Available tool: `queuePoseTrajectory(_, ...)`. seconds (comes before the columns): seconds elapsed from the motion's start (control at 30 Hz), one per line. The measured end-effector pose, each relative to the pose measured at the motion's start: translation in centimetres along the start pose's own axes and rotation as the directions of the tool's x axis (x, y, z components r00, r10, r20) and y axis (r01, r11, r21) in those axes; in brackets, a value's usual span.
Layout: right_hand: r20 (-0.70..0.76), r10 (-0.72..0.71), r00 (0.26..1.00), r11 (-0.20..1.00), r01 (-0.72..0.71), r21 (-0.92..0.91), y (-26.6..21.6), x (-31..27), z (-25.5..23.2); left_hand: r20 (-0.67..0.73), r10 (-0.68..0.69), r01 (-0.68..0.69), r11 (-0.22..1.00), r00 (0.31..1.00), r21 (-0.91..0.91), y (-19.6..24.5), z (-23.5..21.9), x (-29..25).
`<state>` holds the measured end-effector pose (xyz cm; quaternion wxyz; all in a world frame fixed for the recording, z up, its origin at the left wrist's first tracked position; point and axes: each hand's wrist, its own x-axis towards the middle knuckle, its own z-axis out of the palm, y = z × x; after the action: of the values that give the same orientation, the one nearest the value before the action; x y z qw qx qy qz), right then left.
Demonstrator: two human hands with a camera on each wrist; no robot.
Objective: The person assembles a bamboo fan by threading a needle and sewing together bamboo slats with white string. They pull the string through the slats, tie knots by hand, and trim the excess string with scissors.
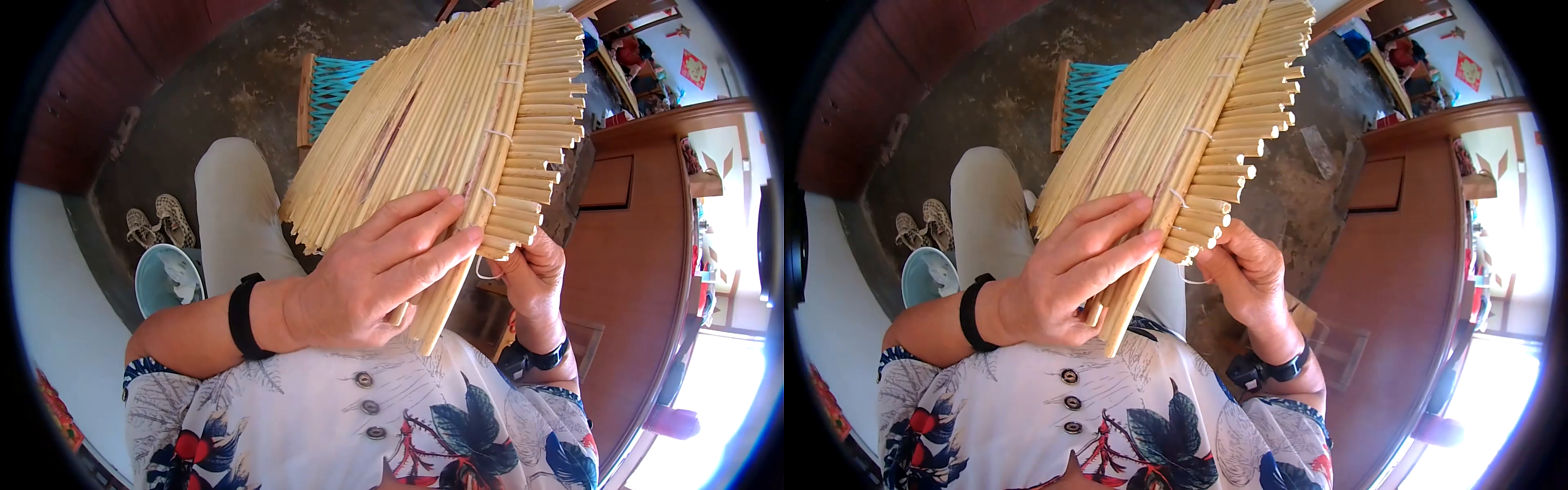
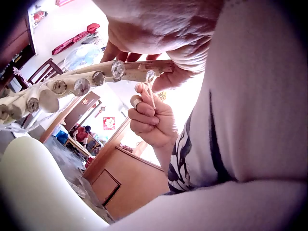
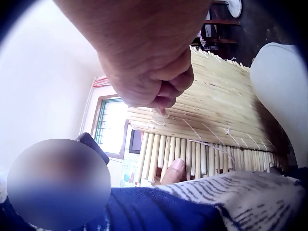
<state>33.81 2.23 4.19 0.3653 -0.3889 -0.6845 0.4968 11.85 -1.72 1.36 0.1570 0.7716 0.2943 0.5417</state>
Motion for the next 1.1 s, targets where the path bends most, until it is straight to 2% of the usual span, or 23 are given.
queuePoseTrajectory(0.33,0.027,-0.036,0.999,0.999,0.037,-0.015,0.0,0.1,0.1,-0.011,-0.004,0.005,1.000,1.000,0.021,0.3,0.0,0.2)
queuePoseTrajectory(0.53,0.056,-0.066,0.996,0.997,0.064,0.037,0.4,0.3,0.3,-0.013,0.005,-0.005,1.000,1.000,0.028,0.3,0.2,0.2)
queuePoseTrajectory(0.63,0.031,-0.017,0.999,0.999,0.016,0.045,0.2,0.4,0.4,-0.017,0.011,-0.010,0.999,1.000,0.032,0.3,0.1,0.3)
queuePoseTrajectory(0.7,0.037,0.069,0.997,0.991,-0.073,0.110,-0.2,0.4,0.5,-0.013,0.007,-0.006,0.999,1.000,0.032,0.3,-0.1,0.4)
queuePoseTrajectory(0.83,0.073,0.158,0.985,0.987,-0.160,0.023,-0.9,0.2,-0.2,-0.007,-0.026,0.026,1.000,1.000,-0.017,0.4,-0.1,0.4)
queuePoseTrajectory(0.9,0.016,0.193,0.981,0.980,-0.193,0.038,-1.4,0.2,0.1,-0.013,-0.028,0.028,0.999,1.000,-0.021,0.3,0.0,0.4)
queuePoseTrajectory(1.1,0.000,0.137,0.991,0.991,-0.137,-0.011,-1.1,-0.4,-0.4,-0.008,0.028,-0.028,0.999,1.000,0.019,0.0,0.4,0.1)
